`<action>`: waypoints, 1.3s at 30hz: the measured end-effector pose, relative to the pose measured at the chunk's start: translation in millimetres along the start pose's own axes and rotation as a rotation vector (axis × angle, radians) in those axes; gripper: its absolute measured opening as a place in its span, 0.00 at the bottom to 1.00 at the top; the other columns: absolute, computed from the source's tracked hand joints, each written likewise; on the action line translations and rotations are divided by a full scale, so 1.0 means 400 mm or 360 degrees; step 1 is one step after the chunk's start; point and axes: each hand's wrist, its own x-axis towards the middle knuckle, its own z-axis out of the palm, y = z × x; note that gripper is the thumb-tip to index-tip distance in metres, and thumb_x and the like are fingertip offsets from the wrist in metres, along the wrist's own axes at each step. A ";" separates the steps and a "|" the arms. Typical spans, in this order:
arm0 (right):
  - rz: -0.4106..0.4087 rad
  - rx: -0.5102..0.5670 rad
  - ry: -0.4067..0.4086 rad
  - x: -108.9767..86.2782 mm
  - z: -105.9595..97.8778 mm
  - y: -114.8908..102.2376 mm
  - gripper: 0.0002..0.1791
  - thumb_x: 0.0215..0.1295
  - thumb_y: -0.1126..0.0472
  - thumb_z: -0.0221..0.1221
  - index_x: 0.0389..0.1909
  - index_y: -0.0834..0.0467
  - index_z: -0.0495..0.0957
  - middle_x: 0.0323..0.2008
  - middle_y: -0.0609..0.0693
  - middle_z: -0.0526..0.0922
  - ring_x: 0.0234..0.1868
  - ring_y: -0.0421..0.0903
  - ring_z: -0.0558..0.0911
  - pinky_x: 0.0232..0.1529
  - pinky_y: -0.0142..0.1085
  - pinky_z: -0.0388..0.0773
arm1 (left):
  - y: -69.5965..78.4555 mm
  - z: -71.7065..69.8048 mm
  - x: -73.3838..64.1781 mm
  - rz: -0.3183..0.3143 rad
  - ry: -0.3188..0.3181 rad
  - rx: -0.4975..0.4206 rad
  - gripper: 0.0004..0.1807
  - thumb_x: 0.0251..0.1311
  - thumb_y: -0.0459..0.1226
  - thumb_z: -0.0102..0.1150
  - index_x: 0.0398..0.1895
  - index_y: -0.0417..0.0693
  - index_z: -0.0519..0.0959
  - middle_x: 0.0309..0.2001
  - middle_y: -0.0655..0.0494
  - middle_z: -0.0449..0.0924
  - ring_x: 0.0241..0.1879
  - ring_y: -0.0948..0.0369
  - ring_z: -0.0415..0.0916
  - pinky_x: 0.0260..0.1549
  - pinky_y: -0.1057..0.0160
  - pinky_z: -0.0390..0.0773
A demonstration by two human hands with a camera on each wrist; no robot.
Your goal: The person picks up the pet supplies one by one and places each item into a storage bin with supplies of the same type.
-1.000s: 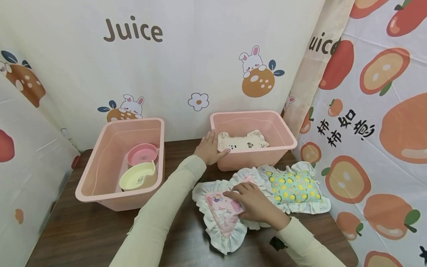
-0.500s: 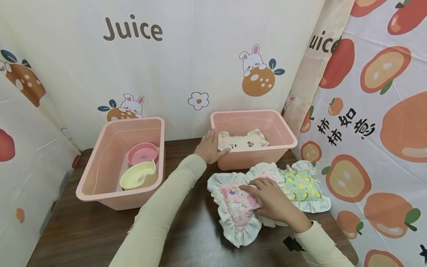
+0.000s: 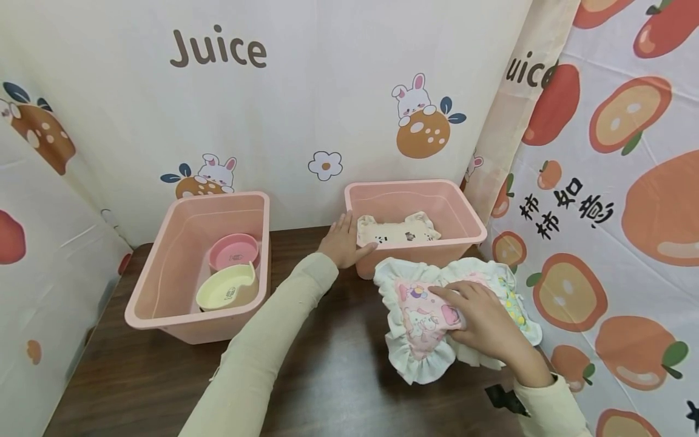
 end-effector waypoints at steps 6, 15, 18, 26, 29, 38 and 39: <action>0.0001 0.0003 0.0134 0.000 -0.040 0.027 0.47 0.31 0.63 0.77 0.62 0.49 0.73 0.47 0.52 0.78 0.51 0.56 0.74 0.49 0.58 0.68 | 0.002 -0.004 -0.003 -0.0013 -0.0020 0.0026 0.53 0.63 0.69 0.31 0.75 0.37 0.39 0.77 0.44 0.34 0.76 0.50 0.35 0.73 0.55 0.42; 0.0003 0.0077 0.0292 0.034 -0.079 0.065 0.48 0.33 0.65 0.77 0.63 0.50 0.72 0.49 0.55 0.77 0.51 0.56 0.74 0.46 0.56 0.69 | 0.004 -0.006 -0.007 -0.0034 -0.0039 0.0030 0.53 0.63 0.69 0.32 0.75 0.38 0.39 0.77 0.45 0.33 0.76 0.52 0.33 0.73 0.56 0.41; -0.0012 0.0080 0.0314 0.049 -0.092 0.069 0.47 0.34 0.66 0.76 0.63 0.50 0.72 0.48 0.55 0.77 0.50 0.56 0.74 0.45 0.55 0.69 | 0.004 -0.007 -0.008 -0.0031 -0.0043 0.0030 0.53 0.63 0.69 0.32 0.75 0.38 0.39 0.77 0.45 0.33 0.76 0.52 0.33 0.73 0.56 0.42; -0.0032 0.0123 0.0375 0.102 -0.128 0.087 0.46 0.34 0.68 0.75 0.63 0.53 0.73 0.48 0.56 0.77 0.51 0.57 0.73 0.48 0.54 0.67 | 0.007 -0.013 -0.007 -0.0012 -0.0048 0.0043 0.53 0.64 0.68 0.32 0.75 0.37 0.38 0.77 0.44 0.33 0.76 0.51 0.32 0.73 0.56 0.41; -0.0026 0.0131 0.0402 0.128 -0.139 0.096 0.44 0.35 0.68 0.74 0.62 0.53 0.73 0.50 0.57 0.77 0.53 0.59 0.73 0.51 0.56 0.66 | 0.007 -0.012 -0.006 -0.0015 -0.0055 0.0056 0.53 0.64 0.68 0.31 0.75 0.38 0.37 0.77 0.44 0.33 0.76 0.52 0.32 0.73 0.56 0.41; -0.0024 0.0182 0.0455 0.223 -0.159 0.125 0.45 0.36 0.71 0.73 0.63 0.54 0.72 0.52 0.60 0.76 0.55 0.61 0.71 0.56 0.59 0.63 | 0.007 -0.015 -0.010 -0.0005 -0.0034 0.0080 0.52 0.64 0.68 0.31 0.75 0.37 0.39 0.77 0.44 0.34 0.76 0.51 0.33 0.73 0.56 0.42; -0.0022 0.0186 0.0451 0.234 -0.160 0.128 0.44 0.37 0.71 0.73 0.63 0.54 0.72 0.52 0.60 0.76 0.55 0.61 0.71 0.56 0.58 0.63 | 0.007 -0.013 -0.009 -0.0007 -0.0033 0.0087 0.52 0.64 0.68 0.31 0.75 0.37 0.39 0.77 0.44 0.34 0.76 0.51 0.33 0.73 0.56 0.42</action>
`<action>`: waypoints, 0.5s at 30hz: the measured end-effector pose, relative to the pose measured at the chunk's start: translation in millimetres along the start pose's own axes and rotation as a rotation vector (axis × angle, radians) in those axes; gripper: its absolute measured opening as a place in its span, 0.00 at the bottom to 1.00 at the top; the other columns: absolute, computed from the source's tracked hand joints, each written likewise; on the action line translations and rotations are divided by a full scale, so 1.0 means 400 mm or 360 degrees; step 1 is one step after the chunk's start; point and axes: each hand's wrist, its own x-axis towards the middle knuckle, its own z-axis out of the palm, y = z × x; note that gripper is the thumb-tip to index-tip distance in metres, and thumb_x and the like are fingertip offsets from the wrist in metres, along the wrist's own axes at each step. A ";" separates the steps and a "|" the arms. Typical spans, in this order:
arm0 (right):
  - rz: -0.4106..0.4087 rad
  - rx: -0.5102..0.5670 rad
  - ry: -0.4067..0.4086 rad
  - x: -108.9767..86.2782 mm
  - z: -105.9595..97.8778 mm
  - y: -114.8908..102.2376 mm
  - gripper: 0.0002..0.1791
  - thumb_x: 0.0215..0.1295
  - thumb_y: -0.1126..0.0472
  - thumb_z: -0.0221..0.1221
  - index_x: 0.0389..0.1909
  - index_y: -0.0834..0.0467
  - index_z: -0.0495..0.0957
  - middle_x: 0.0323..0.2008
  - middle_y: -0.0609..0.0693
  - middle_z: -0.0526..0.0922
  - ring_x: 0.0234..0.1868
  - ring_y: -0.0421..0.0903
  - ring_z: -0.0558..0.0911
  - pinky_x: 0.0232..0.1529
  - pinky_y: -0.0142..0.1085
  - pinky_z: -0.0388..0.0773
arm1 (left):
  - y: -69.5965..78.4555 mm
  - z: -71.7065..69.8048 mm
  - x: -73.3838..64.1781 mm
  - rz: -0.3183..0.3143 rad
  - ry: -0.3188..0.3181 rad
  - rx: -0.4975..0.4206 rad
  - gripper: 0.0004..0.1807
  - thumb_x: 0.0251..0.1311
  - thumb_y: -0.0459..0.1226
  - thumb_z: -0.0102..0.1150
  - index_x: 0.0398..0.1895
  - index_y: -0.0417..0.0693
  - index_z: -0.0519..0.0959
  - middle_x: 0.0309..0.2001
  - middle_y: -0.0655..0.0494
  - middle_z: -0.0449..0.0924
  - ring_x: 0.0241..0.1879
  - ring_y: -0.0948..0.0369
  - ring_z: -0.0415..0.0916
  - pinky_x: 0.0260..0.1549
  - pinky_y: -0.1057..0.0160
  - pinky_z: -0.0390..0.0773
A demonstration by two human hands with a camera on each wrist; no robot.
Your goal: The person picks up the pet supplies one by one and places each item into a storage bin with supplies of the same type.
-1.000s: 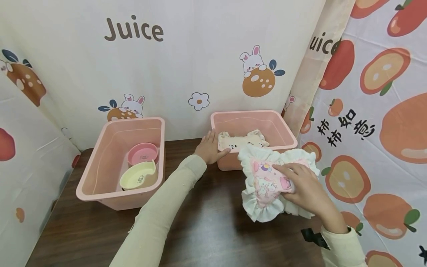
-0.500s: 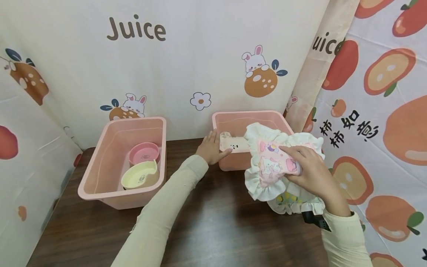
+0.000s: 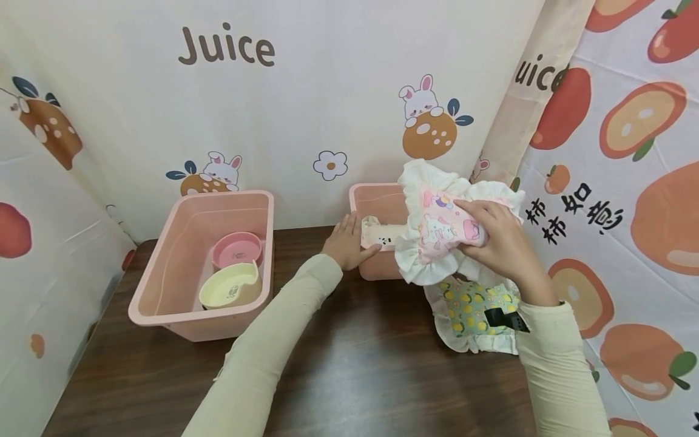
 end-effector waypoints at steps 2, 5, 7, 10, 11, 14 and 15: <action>0.0017 0.0001 -0.0011 0.020 0.003 0.006 0.44 0.38 0.70 0.73 0.63 0.54 0.72 0.52 0.61 0.76 0.55 0.61 0.71 0.57 0.58 0.62 | 0.000 0.002 0.000 -0.0001 0.0006 0.0010 0.52 0.64 0.68 0.31 0.75 0.37 0.39 0.77 0.44 0.34 0.76 0.51 0.33 0.73 0.56 0.43; 0.0061 -0.0019 -0.0024 0.048 0.009 0.018 0.44 0.40 0.69 0.73 0.64 0.54 0.71 0.53 0.61 0.76 0.56 0.62 0.70 0.56 0.58 0.63 | 0.001 0.003 0.001 -0.0005 0.0012 0.0005 0.52 0.64 0.69 0.30 0.75 0.38 0.39 0.77 0.44 0.34 0.76 0.51 0.33 0.73 0.56 0.43; 0.0095 -0.0028 -0.0033 0.066 0.012 0.026 0.44 0.40 0.68 0.73 0.65 0.54 0.70 0.54 0.61 0.75 0.56 0.62 0.70 0.56 0.59 0.63 | 0.001 0.006 0.003 0.0001 0.0017 0.0003 0.52 0.64 0.69 0.29 0.75 0.37 0.39 0.77 0.44 0.34 0.76 0.51 0.34 0.73 0.56 0.42; 0.0136 -0.0019 -0.0053 0.092 0.018 0.039 0.44 0.41 0.68 0.73 0.65 0.54 0.70 0.55 0.62 0.75 0.57 0.63 0.69 0.57 0.58 0.62 | 0.000 0.008 0.004 0.0007 0.0025 -0.0003 0.53 0.63 0.69 0.29 0.75 0.37 0.38 0.77 0.44 0.34 0.76 0.50 0.34 0.73 0.56 0.42; 0.0147 -0.0011 -0.0067 0.101 0.021 0.043 0.44 0.42 0.68 0.73 0.66 0.54 0.69 0.55 0.62 0.74 0.57 0.63 0.69 0.58 0.59 0.62 | -0.001 0.009 0.005 0.0007 0.0025 -0.0007 0.53 0.63 0.69 0.29 0.75 0.37 0.39 0.77 0.44 0.34 0.76 0.50 0.34 0.73 0.56 0.42; 0.0169 -0.0018 -0.0099 0.127 0.030 0.053 0.44 0.43 0.67 0.73 0.66 0.53 0.69 0.56 0.62 0.74 0.59 0.62 0.68 0.60 0.58 0.60 | -0.002 0.010 0.007 0.0000 0.0014 -0.0014 0.52 0.64 0.69 0.30 0.75 0.38 0.39 0.77 0.44 0.33 0.76 0.51 0.33 0.73 0.56 0.42; 0.0171 -0.0029 -0.0110 0.136 0.033 0.056 0.44 0.43 0.66 0.73 0.66 0.53 0.69 0.56 0.62 0.73 0.59 0.62 0.68 0.60 0.59 0.61 | -0.002 0.009 0.007 -0.0009 -0.0004 -0.0016 0.52 0.64 0.69 0.29 0.76 0.38 0.37 0.77 0.45 0.32 0.76 0.52 0.31 0.73 0.56 0.41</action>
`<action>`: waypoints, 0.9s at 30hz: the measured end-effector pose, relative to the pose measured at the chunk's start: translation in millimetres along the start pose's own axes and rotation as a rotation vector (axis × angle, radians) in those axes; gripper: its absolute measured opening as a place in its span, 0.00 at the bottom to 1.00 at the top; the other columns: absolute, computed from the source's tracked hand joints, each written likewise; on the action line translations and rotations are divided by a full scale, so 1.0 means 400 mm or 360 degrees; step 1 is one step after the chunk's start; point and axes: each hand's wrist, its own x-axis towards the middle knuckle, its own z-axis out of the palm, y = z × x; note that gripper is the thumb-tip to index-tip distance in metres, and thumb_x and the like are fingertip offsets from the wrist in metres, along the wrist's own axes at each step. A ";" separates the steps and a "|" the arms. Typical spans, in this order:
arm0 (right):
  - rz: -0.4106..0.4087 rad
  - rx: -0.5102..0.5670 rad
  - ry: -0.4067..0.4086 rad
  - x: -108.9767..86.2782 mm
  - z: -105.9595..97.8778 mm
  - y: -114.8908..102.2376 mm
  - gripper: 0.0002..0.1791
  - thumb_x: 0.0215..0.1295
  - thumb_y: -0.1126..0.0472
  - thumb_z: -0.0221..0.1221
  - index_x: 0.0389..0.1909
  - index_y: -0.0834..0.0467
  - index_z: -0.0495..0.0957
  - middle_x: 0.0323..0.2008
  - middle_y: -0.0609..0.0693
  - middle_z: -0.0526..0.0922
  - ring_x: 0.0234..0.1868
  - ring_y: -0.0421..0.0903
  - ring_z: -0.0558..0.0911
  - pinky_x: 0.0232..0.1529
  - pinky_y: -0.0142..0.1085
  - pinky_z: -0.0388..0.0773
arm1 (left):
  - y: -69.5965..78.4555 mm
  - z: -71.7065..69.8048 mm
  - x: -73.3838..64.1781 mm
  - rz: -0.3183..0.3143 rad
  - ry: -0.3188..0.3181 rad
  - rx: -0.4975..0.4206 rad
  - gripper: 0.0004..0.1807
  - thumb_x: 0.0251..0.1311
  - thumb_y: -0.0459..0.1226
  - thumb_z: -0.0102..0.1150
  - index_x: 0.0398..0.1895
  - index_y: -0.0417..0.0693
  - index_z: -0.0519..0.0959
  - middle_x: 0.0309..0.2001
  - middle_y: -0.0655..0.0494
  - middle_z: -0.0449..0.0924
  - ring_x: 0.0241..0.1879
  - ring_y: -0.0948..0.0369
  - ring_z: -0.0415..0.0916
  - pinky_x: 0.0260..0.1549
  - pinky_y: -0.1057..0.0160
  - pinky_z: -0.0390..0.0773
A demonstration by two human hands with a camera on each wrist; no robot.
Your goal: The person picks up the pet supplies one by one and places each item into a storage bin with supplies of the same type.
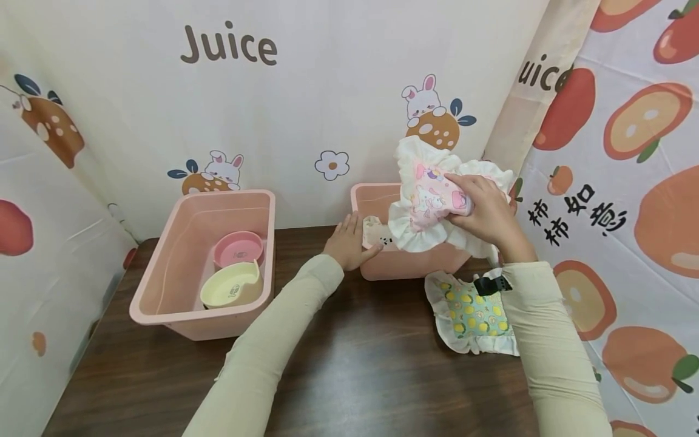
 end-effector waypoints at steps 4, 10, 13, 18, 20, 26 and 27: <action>-0.0005 -0.0051 -0.0050 0.037 0.015 0.004 0.44 0.45 0.64 0.73 0.66 0.52 0.68 0.58 0.61 0.73 0.61 0.61 0.68 0.61 0.59 0.59 | -0.001 0.000 0.000 0.0000 0.0005 -0.0036 0.52 0.64 0.67 0.33 0.76 0.39 0.37 0.77 0.45 0.32 0.76 0.52 0.32 0.73 0.56 0.40; 0.0060 -0.0131 -0.0162 0.086 0.048 0.005 0.44 0.47 0.61 0.72 0.68 0.50 0.66 0.60 0.61 0.73 0.64 0.60 0.66 0.64 0.60 0.54 | -0.003 0.002 0.000 -0.0005 0.0001 -0.0049 0.52 0.64 0.68 0.32 0.76 0.39 0.37 0.77 0.46 0.31 0.76 0.52 0.32 0.73 0.56 0.41; 0.0121 -0.0161 -0.0214 0.105 0.072 0.007 0.44 0.49 0.59 0.71 0.69 0.49 0.65 0.61 0.62 0.71 0.64 0.61 0.65 0.64 0.61 0.53 | -0.002 0.000 -0.002 -0.0011 -0.0009 -0.0056 0.53 0.63 0.69 0.31 0.76 0.39 0.36 0.77 0.47 0.30 0.76 0.52 0.31 0.73 0.56 0.41; 0.0189 -0.0233 -0.0267 0.128 0.124 0.019 0.44 0.49 0.57 0.71 0.69 0.49 0.64 0.62 0.62 0.69 0.64 0.65 0.64 0.62 0.64 0.51 | -0.003 -0.003 -0.004 -0.0004 -0.0012 -0.0079 0.53 0.64 0.69 0.32 0.76 0.39 0.36 0.77 0.47 0.30 0.76 0.53 0.30 0.73 0.56 0.40; 0.0193 -0.0276 -0.0291 0.133 0.149 0.024 0.44 0.48 0.57 0.71 0.69 0.48 0.65 0.62 0.62 0.69 0.64 0.65 0.64 0.62 0.65 0.51 | -0.003 -0.005 -0.004 -0.0003 -0.0016 -0.0075 0.53 0.63 0.69 0.31 0.76 0.39 0.36 0.77 0.46 0.30 0.76 0.53 0.30 0.73 0.56 0.40; 0.0182 -0.0350 -0.0384 0.131 0.221 0.034 0.44 0.48 0.57 0.72 0.68 0.48 0.65 0.62 0.61 0.69 0.65 0.64 0.62 0.62 0.66 0.49 | 0.001 -0.012 -0.012 0.0003 -0.0012 -0.0080 0.52 0.64 0.68 0.32 0.76 0.39 0.38 0.77 0.46 0.32 0.76 0.52 0.32 0.73 0.56 0.41; 0.0180 -0.0358 -0.0402 0.129 0.232 0.035 0.44 0.48 0.57 0.72 0.68 0.48 0.65 0.62 0.61 0.69 0.65 0.64 0.62 0.63 0.66 0.49 | 0.002 -0.013 -0.014 0.0005 -0.0010 -0.0079 0.52 0.64 0.68 0.33 0.76 0.38 0.38 0.77 0.45 0.32 0.76 0.52 0.32 0.73 0.56 0.42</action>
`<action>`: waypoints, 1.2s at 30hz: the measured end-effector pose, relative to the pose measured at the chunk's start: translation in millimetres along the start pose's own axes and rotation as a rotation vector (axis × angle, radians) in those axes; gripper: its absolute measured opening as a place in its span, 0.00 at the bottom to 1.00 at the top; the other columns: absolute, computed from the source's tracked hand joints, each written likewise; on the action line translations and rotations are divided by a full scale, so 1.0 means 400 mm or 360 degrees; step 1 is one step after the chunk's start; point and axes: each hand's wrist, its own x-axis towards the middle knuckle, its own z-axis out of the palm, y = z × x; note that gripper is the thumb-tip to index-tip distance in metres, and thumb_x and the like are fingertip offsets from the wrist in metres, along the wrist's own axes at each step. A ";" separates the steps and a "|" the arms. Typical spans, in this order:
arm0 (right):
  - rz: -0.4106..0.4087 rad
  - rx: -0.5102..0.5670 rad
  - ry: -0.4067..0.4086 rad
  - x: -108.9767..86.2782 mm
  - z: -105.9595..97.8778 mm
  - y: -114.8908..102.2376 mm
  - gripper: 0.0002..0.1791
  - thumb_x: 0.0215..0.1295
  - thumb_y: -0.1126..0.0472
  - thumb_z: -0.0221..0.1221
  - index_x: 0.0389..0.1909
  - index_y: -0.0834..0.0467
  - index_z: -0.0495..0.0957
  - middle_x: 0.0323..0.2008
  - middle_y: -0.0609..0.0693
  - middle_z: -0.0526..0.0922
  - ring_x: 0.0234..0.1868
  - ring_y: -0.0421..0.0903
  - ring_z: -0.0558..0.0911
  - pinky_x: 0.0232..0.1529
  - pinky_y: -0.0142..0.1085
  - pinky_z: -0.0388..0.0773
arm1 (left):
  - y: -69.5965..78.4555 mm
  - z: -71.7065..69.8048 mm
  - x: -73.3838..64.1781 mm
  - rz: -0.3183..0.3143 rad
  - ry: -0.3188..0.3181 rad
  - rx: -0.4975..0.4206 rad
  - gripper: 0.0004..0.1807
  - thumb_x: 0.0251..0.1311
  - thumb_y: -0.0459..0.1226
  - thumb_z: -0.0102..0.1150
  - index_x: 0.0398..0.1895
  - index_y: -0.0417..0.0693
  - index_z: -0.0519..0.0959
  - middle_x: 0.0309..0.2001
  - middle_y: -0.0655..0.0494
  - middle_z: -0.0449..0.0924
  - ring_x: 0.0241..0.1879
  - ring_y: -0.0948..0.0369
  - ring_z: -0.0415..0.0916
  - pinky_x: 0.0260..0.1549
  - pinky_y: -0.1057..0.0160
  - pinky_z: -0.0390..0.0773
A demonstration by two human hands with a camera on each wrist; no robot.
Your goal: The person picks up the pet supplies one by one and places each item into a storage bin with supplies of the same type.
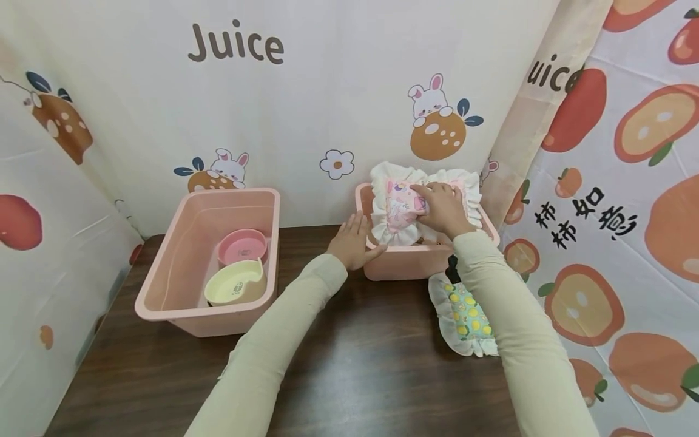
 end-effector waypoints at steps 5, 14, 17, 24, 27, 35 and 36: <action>-0.0011 -0.0042 -0.0096 0.007 0.047 -0.011 0.44 0.48 0.57 0.72 0.68 0.48 0.65 0.62 0.60 0.69 0.66 0.64 0.61 0.63 0.65 0.48 | 0.002 -0.003 -0.003 -0.0013 -0.0013 -0.0005 0.51 0.65 0.67 0.33 0.75 0.38 0.38 0.77 0.45 0.31 0.76 0.52 0.32 0.73 0.56 0.42; 0.0025 0.0034 -0.0202 0.007 0.095 -0.030 0.44 0.46 0.58 0.71 0.68 0.48 0.66 0.62 0.60 0.69 0.67 0.63 0.60 0.64 0.66 0.44 | 0.000 0.001 0.002 -0.0041 -0.0011 0.0020 0.52 0.65 0.67 0.33 0.75 0.38 0.38 0.77 0.46 0.31 0.76 0.53 0.33 0.73 0.57 0.42; 0.0037 0.0014 -0.0222 0.005 0.109 -0.029 0.44 0.46 0.57 0.71 0.68 0.48 0.66 0.62 0.59 0.70 0.67 0.63 0.60 0.64 0.66 0.45 | 0.001 -0.002 0.000 -0.0038 -0.0002 0.0031 0.52 0.64 0.68 0.33 0.76 0.38 0.38 0.77 0.46 0.32 0.76 0.52 0.34 0.73 0.57 0.42; 0.0020 0.0026 -0.0345 0.009 0.133 -0.023 0.44 0.45 0.57 0.72 0.67 0.48 0.67 0.61 0.61 0.71 0.64 0.65 0.63 0.61 0.67 0.52 | 0.004 -0.008 -0.006 -0.0031 -0.0005 0.0014 0.51 0.65 0.66 0.34 0.75 0.38 0.38 0.77 0.45 0.33 0.76 0.51 0.34 0.73 0.56 0.42; 0.0038 0.0038 -0.0416 0.012 0.142 -0.022 0.44 0.46 0.57 0.72 0.68 0.48 0.66 0.62 0.62 0.70 0.64 0.65 0.64 0.61 0.66 0.55 | 0.005 -0.008 -0.006 -0.0023 -0.0010 0.0045 0.51 0.65 0.67 0.32 0.75 0.38 0.39 0.77 0.45 0.33 0.76 0.51 0.35 0.73 0.56 0.42; 0.0029 0.0065 -0.0553 0.017 0.149 -0.020 0.41 0.53 0.57 0.69 0.69 0.51 0.65 0.64 0.64 0.68 0.64 0.67 0.63 0.60 0.67 0.57 | 0.005 -0.010 -0.004 -0.0021 -0.0046 0.0099 0.51 0.65 0.67 0.31 0.75 0.38 0.37 0.77 0.45 0.31 0.76 0.52 0.33 0.73 0.56 0.42; 0.0019 0.0067 -0.0560 0.018 0.151 -0.020 0.40 0.53 0.57 0.68 0.69 0.51 0.65 0.64 0.64 0.68 0.65 0.68 0.63 0.60 0.68 0.57 | 0.004 -0.010 -0.003 -0.0023 -0.0043 0.0100 0.51 0.65 0.67 0.31 0.75 0.38 0.37 0.77 0.45 0.32 0.76 0.52 0.33 0.73 0.56 0.42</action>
